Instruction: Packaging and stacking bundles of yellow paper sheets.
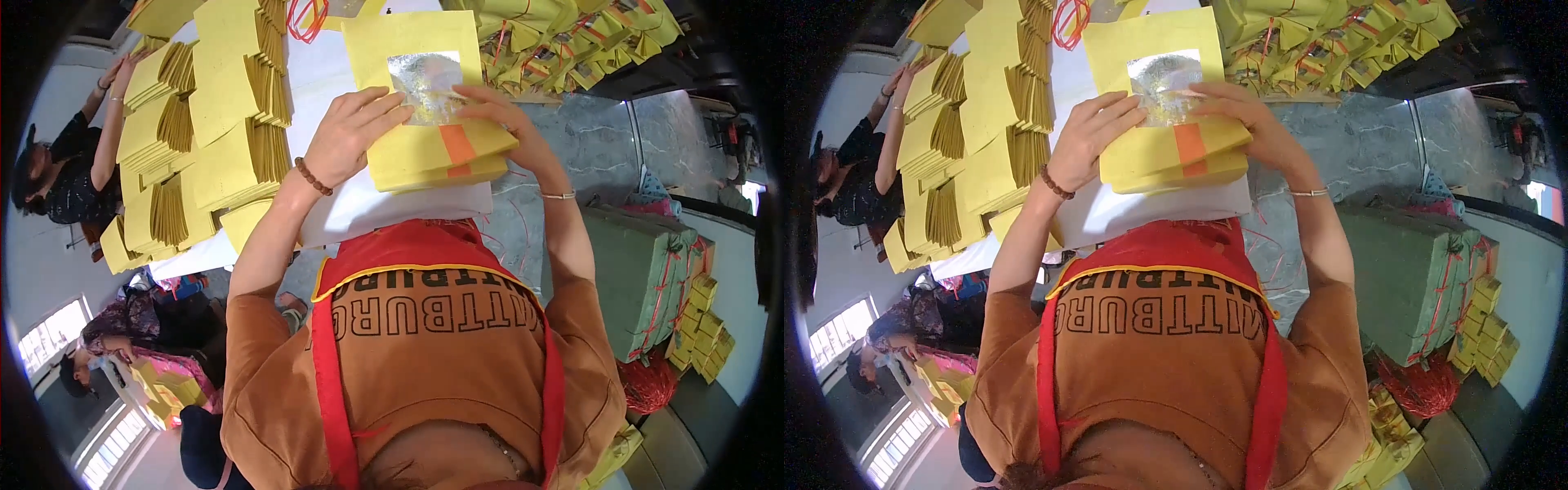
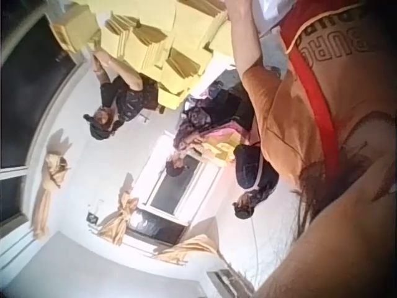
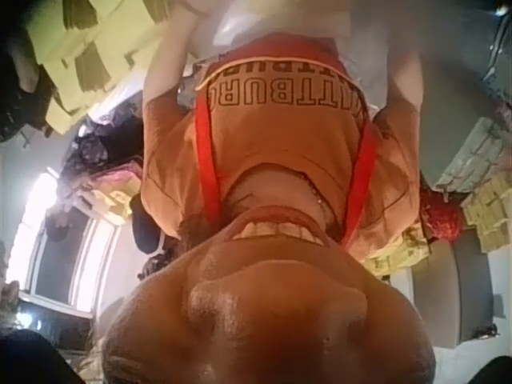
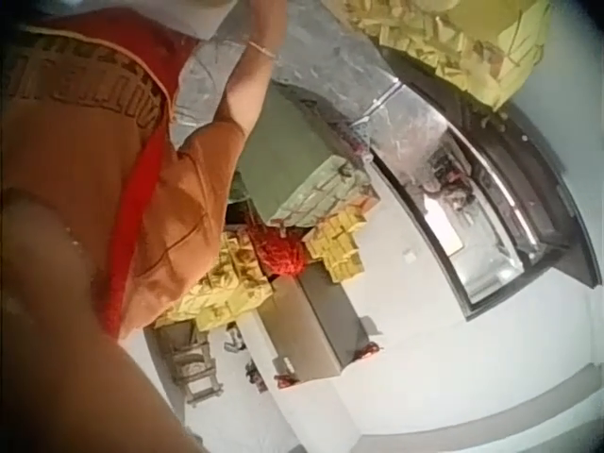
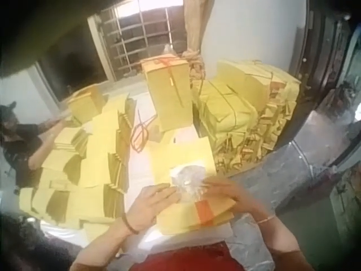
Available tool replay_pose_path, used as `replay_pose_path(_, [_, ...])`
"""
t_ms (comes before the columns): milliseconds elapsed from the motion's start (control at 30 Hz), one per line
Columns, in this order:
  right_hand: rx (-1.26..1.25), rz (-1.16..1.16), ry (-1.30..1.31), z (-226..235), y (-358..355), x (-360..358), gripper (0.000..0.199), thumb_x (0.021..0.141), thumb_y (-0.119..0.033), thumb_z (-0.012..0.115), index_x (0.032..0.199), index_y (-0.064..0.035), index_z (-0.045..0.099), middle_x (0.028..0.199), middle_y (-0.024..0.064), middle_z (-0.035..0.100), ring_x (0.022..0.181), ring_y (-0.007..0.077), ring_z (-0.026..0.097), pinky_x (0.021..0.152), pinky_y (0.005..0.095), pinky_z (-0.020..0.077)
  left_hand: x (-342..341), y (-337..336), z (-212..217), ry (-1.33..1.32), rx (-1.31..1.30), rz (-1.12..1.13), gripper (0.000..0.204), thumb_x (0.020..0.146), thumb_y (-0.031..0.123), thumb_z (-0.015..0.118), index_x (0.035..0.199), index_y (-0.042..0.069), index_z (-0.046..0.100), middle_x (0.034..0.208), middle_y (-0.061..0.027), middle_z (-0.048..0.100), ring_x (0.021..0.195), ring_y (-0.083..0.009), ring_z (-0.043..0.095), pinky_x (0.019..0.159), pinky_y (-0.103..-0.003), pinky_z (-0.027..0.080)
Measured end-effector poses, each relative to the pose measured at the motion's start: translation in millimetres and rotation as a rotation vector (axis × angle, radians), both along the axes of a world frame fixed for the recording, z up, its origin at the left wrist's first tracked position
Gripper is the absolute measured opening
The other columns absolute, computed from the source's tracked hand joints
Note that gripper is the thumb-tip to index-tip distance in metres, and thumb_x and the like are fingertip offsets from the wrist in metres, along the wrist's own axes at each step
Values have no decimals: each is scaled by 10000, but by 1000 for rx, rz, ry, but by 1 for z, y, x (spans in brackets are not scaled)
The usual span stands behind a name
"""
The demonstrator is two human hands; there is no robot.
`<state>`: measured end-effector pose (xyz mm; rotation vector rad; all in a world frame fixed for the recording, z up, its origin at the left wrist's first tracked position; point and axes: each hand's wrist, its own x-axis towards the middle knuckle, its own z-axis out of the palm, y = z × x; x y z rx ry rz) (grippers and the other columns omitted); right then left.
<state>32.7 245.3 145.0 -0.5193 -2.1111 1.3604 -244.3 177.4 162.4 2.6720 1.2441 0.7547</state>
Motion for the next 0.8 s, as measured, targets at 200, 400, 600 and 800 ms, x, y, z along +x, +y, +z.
replay_pose_path(200, [895, -86, -499, 61, -24, 13, 433, 722, -150, 649, 1149, -163, 578, 1293, 28, 499, 1200, 263, 447, 1030, 449, 308, 6, -23, 22, 59, 135, -26, 405, 732, 85, 564, 1137, 84, 582, 1142, -60, 579, 1037, -261, 530, 815, -350, 440])
replay_pose_path(400, [613, 8, -373, 37, -44, 10, 399, 738, -195, 626, 1132, -156, 581, 1282, 5, 506, 1170, 241, 473, 1007, 414, 348, 10, -44, 22, 27, -8, -88, 371, 731, 89, 553, 1096, 34, 595, 1131, -85, 580, 1008, -253, 538, 818, -334, 449])
replay_pose_path(600, [669, 13, -454, 38, -41, 6, 386, 764, -208, 592, 1144, -140, 578, 1242, 13, 543, 1155, 240, 481, 973, 408, 371, 7, -39, 20, -8, -61, -123, 338, 734, 86, 554, 1062, 25, 608, 1077, -95, 606, 980, -246, 549, 800, -338, 459])
replay_pose_path(800, [324, 74, -361, 48, -27, 8, 386, 773, -191, 626, 1147, -104, 583, 1209, 44, 566, 1137, 249, 488, 920, 363, 399, -1, -11, 34, -289, -517, -118, 346, 801, 217, 616, 1070, 0, 598, 964, -118, 649, 802, -239, 612, 737, -314, 471])
